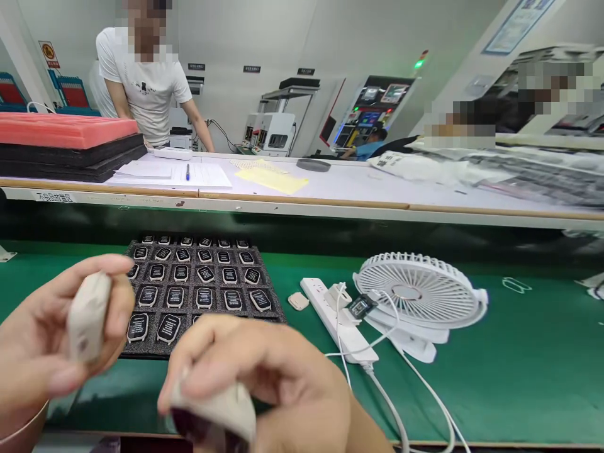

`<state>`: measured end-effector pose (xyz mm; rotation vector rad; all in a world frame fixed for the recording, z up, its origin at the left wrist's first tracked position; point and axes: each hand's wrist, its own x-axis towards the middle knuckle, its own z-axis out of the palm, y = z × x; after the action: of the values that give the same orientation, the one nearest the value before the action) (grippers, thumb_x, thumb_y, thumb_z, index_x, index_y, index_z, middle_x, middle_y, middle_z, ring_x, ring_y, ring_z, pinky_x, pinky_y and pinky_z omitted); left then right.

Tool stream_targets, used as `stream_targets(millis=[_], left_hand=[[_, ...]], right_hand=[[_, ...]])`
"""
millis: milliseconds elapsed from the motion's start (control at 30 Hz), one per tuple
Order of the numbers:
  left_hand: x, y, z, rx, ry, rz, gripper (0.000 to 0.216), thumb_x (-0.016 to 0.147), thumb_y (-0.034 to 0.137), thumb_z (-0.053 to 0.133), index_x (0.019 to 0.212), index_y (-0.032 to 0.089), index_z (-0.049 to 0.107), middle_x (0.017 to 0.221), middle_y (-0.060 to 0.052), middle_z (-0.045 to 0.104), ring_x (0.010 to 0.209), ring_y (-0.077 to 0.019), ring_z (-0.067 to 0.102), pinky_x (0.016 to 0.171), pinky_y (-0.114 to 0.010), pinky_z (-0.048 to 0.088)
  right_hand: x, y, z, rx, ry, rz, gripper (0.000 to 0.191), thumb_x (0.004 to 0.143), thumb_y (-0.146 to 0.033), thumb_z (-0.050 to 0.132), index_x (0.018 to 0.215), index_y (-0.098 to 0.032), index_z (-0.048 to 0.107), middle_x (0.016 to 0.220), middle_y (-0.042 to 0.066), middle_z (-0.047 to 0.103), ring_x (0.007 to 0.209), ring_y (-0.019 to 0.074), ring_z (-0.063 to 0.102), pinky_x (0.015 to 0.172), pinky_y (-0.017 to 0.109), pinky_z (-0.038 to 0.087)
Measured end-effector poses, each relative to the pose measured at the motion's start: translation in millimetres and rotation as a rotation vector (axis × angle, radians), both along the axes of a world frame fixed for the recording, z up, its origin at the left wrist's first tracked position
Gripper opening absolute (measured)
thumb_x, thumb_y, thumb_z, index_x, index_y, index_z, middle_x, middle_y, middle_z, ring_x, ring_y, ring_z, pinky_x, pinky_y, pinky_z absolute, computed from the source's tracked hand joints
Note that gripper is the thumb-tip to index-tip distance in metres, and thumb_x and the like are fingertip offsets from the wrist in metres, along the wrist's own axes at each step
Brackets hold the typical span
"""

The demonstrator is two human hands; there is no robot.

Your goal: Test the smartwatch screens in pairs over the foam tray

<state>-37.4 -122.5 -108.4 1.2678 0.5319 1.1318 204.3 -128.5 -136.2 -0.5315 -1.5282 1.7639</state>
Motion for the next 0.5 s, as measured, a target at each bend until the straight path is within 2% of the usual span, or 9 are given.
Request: stream_targets(millis=[100,233,367,500], left_hand=[[8,25,6.0,0.044,0.062,0.128,0.059,0.069,0.018,0.082,0.124,0.032,0.065,0.083,-0.002,0.065,0.074,-0.0144,0.064,0.062,-0.022,0.053],[13,54,-4.2,0.039,0.119,0.204,0.056,0.07,0.017,0.079,0.123,0.024,0.06,0.09,-0.003,0.066,0.087,-0.0177,0.065,0.076,-0.026,0.054],[15,73,-17.9,-0.019,0.15,0.281,0.049,0.068,0.016,0.078,0.112,0.021,0.058,0.092,-0.002,0.066,0.086,-0.0161,0.063,0.075,-0.025,0.051],[21,84,-28.2,-0.089,0.203,0.281,0.044,0.067,0.015,0.078,0.105,0.02,0.055,0.09,-0.001,0.064,0.08,-0.0133,0.06,0.062,-0.021,0.047]], right_hand=[[-7,33,6.2,-0.01,0.187,0.06,0.051,0.072,-0.049,0.081,0.117,-0.036,0.061,0.105,0.006,0.067,0.045,0.0104,0.064,0.045,0.025,0.053],[-16,65,5.1,-0.045,0.298,-0.042,0.049,0.075,-0.037,0.082,0.12,-0.035,0.061,0.106,0.004,0.069,0.049,0.0083,0.063,0.048,0.023,0.052],[-20,81,-6.7,-0.158,0.285,-0.081,0.047,0.077,-0.032,0.081,0.12,-0.03,0.063,0.107,0.006,0.07,0.058,0.0098,0.064,0.052,0.022,0.052],[-21,90,-18.5,-0.275,0.238,-0.063,0.045,0.081,-0.026,0.078,0.123,-0.025,0.062,0.106,0.006,0.071,0.069,0.0114,0.069,0.063,0.023,0.054]])
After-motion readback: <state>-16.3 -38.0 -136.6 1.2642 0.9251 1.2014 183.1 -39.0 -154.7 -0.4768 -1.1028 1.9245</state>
